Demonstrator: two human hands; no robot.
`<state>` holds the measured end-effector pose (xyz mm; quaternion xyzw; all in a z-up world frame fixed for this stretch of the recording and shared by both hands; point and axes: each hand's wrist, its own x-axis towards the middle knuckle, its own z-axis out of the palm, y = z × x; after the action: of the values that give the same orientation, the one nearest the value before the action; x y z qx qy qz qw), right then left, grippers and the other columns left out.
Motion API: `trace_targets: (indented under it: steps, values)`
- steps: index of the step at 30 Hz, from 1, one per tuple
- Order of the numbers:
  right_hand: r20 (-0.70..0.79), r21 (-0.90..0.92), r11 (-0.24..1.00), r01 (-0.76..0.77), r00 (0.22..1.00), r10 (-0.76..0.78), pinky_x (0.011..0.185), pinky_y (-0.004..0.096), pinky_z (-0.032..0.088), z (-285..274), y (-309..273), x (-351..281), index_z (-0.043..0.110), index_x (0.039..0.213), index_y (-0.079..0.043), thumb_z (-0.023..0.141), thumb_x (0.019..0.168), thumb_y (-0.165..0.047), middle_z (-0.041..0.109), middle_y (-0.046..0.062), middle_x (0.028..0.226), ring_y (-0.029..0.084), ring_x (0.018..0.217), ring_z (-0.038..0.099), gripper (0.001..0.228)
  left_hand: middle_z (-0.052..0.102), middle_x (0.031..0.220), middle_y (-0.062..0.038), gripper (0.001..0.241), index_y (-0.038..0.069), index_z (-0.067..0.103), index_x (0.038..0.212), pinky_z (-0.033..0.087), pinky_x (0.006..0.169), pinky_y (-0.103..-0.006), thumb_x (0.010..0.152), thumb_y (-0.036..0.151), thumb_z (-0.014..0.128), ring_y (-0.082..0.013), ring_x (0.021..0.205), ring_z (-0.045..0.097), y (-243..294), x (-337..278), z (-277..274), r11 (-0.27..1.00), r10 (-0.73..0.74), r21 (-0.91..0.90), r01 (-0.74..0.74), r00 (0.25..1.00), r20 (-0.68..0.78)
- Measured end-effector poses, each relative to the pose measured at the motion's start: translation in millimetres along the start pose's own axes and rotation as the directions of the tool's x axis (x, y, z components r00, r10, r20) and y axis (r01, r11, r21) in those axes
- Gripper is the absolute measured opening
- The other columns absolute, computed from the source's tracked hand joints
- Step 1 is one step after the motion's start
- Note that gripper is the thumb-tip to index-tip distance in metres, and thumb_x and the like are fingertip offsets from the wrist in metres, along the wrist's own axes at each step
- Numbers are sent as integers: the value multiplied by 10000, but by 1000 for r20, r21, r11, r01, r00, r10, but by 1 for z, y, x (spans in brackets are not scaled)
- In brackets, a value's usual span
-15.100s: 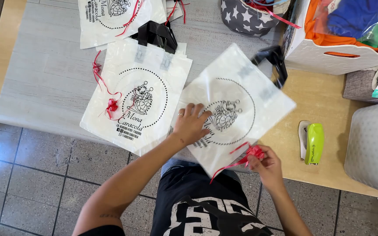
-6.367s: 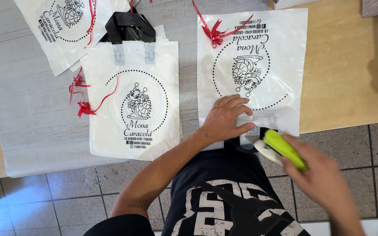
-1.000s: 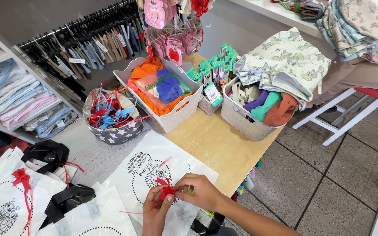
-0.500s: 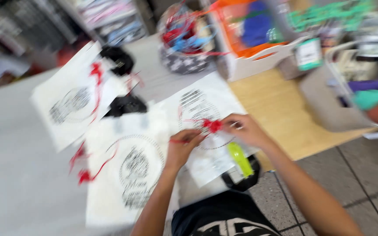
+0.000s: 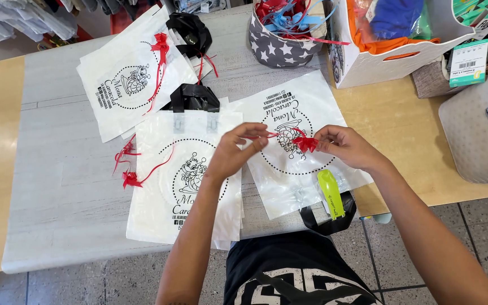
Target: The person ties red ribbons into bows on white plastic shopping bags and secures them with a tape dispenser. They then walk over to another person to show the finished bow before returning to the table to continue working on the bags.
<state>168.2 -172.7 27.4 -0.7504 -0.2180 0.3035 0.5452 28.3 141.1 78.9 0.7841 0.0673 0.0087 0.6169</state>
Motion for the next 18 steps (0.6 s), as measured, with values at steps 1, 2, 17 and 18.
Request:
trace_targets:
  steps: [1, 2, 17, 18]
  values:
    - [3, 0, 1000, 0, 1000, 0, 852, 310, 554, -2, 4, 0, 805, 1150, -69, 820, 1015, -141, 792, 63, 943, 156, 945, 702, 154, 864, 1237, -5, 400, 248, 783, 1362, 491, 1075, -372, 996, 379, 879, -192, 1187, 746, 5, -2, -4, 1000, -2, 0, 2, 1000, -3]
    - [-12, 22, 999, 26, 1000, -25, 854, 310, 568, -2, 9, 0, 793, 1164, -57, 823, 1004, -115, 812, 76, 972, 171, 966, 741, 173, 838, 1281, 17, 376, 253, 787, 1357, 488, 1120, -391, 1022, 412, 848, -187, 1241, 718, 10, -5, -8, 1000, 31, -2, -31, 997, -68]
    - [-233, -232, 893, 386, 869, -436, 844, 350, 604, 19, -6, -19, 810, 1016, -50, 937, 878, -6, 830, 116, 1102, 221, 916, 761, 192, 835, 1187, -122, 552, 163, 733, 1341, 598, 995, -480, 1010, 604, 730, -343, 1082, 801, 8, -2, 55, 989, -118, 104, 104, 983, 138]
    - [-246, -307, 848, 432, 825, -509, 828, 361, 605, 21, -8, -21, 813, 1001, -64, 928, 880, 14, 829, 109, 1082, 238, 900, 763, 185, 824, 1254, -156, 637, 141, 709, 1398, 604, 1013, -502, 1017, 651, 715, -372, 1139, 806, 7, 0, 57, 989, -149, 37, 145, 976, 159]
